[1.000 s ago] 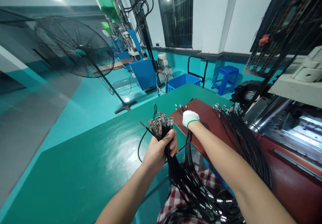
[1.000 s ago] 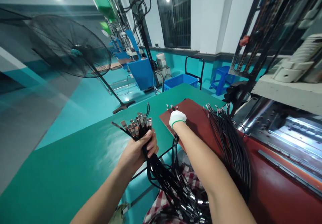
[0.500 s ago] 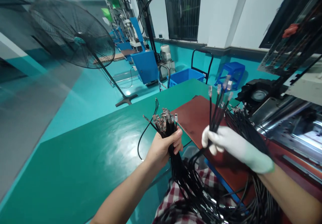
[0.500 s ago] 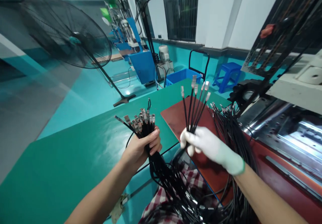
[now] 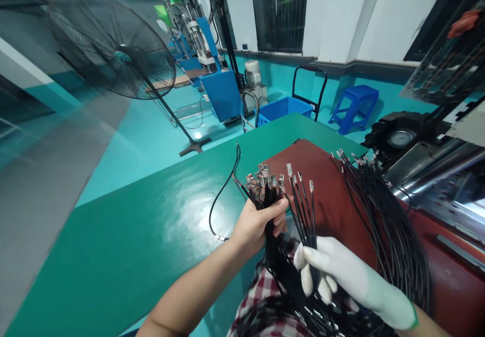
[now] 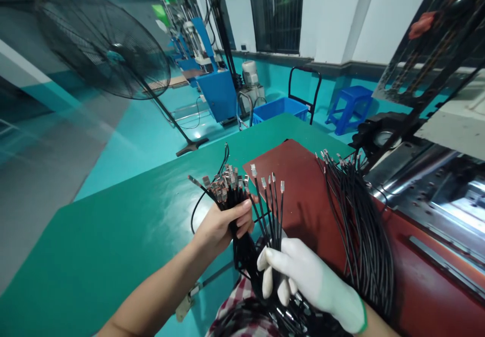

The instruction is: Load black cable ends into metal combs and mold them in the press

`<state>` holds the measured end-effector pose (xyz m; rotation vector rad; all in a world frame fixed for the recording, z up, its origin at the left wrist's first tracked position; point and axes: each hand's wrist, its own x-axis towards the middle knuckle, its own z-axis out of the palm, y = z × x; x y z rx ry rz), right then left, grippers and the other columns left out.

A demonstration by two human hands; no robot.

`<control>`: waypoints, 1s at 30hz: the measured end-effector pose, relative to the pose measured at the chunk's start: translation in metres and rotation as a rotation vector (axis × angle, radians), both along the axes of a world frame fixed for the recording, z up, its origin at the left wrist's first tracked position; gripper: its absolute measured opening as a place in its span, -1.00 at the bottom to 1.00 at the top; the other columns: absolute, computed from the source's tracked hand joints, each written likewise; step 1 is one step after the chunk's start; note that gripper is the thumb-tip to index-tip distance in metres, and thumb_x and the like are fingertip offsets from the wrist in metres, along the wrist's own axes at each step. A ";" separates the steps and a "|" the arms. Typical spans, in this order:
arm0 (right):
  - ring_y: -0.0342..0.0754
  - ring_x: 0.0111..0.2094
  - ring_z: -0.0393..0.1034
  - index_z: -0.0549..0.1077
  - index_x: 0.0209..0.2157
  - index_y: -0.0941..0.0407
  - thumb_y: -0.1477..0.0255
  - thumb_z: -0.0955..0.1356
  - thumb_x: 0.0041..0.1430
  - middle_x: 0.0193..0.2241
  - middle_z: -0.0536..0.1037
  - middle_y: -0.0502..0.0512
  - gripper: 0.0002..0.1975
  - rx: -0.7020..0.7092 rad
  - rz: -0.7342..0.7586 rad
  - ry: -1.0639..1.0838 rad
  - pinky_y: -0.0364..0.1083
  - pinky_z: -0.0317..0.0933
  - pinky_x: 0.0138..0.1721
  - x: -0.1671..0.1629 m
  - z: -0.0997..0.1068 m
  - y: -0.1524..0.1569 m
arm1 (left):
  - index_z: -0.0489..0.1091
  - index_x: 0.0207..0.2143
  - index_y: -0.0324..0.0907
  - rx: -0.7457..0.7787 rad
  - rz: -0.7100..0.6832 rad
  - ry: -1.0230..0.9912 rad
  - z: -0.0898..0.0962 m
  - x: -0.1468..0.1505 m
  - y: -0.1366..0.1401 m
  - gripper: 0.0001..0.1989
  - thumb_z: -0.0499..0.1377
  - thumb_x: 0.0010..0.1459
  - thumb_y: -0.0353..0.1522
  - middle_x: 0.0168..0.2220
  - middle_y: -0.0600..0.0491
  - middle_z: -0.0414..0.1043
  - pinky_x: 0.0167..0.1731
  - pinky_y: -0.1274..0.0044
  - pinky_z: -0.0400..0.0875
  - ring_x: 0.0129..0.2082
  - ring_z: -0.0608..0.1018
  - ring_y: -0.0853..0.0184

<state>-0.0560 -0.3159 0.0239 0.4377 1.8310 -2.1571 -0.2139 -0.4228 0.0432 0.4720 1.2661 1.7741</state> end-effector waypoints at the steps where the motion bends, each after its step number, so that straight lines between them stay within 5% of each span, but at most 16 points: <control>1: -0.31 -0.64 0.29 0.40 -0.20 0.22 0.12 0.20 0.32 -0.44 0.57 0.11 -0.58 -0.007 0.003 -0.002 -0.34 -0.01 -0.67 0.001 -0.001 0.000 | 0.35 -0.40 -0.26 -0.002 0.004 0.002 0.000 0.000 0.000 -0.73 0.31 0.02 -0.25 -0.72 0.27 0.10 -0.64 0.57 0.17 -0.79 0.21 0.54; 10: -0.29 -0.65 0.30 0.38 -0.19 0.23 0.09 0.21 0.29 -0.44 0.58 0.14 -0.55 -0.080 -0.055 -0.034 -0.32 -0.02 -0.66 0.002 -0.009 -0.005 | 0.22 -0.57 -0.23 0.007 -0.017 -0.004 -0.004 -0.003 0.002 -0.67 0.29 0.05 -0.28 -0.71 0.25 0.11 -0.62 0.58 0.23 -0.77 0.22 0.56; 30: -0.25 -0.54 0.38 0.37 -0.23 0.22 0.09 0.22 0.30 -0.33 0.57 0.15 -0.57 -0.177 -0.135 -0.079 -0.24 0.13 -0.51 0.015 -0.019 -0.013 | 0.33 -0.45 -0.25 -0.007 -0.054 -0.046 -0.003 0.000 0.001 -0.76 0.32 -0.01 -0.30 -0.72 0.27 0.12 -0.65 0.58 0.13 -0.77 0.19 0.55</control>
